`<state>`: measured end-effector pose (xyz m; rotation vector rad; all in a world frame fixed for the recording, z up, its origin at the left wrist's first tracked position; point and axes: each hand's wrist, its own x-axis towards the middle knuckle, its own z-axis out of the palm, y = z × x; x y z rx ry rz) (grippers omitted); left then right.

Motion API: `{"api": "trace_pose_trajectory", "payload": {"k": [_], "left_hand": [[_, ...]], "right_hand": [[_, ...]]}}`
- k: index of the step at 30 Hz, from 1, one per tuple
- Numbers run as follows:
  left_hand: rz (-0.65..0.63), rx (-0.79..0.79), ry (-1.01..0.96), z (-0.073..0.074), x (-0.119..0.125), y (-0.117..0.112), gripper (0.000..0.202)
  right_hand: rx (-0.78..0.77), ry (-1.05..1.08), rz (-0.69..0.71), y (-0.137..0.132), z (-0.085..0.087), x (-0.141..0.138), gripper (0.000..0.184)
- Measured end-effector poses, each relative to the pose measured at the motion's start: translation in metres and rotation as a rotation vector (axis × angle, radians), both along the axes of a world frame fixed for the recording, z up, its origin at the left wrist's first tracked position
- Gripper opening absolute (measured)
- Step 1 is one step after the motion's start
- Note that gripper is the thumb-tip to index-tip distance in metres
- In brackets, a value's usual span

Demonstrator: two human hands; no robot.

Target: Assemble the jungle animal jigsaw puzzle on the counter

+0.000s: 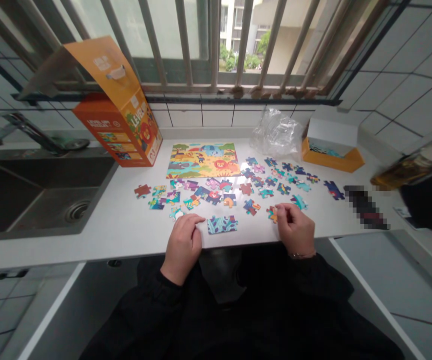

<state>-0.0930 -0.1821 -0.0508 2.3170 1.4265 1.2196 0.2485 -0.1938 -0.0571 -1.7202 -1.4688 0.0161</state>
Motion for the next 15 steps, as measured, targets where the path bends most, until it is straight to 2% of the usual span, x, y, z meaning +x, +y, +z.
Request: {"api": "trace_pose_trajectory", "payload": {"k": [4, 7, 9, 15], "left_hand": [[-0.079, -0.004, 0.124, 0.003, 0.006, -0.005, 0.033], [-0.214, 0.001, 0.315, 0.004, 0.011, -0.009, 0.045], [-0.285, -0.010, 0.397, 0.005, 0.014, -0.010, 0.046], [-0.306, 0.007, 0.433, 0.003, 0.015, -0.009, 0.034]], "right_hand": [[-0.058, 0.068, -0.075, 0.002, -0.007, 0.009, 0.040], [-0.096, -0.004, -0.018, 0.003, -0.006, 0.003, 0.038], [-0.120, -0.057, 0.034, 0.003, -0.004, -0.001, 0.037], [-0.123, -0.144, 0.038, 0.004, -0.003, -0.003, 0.034]]}}
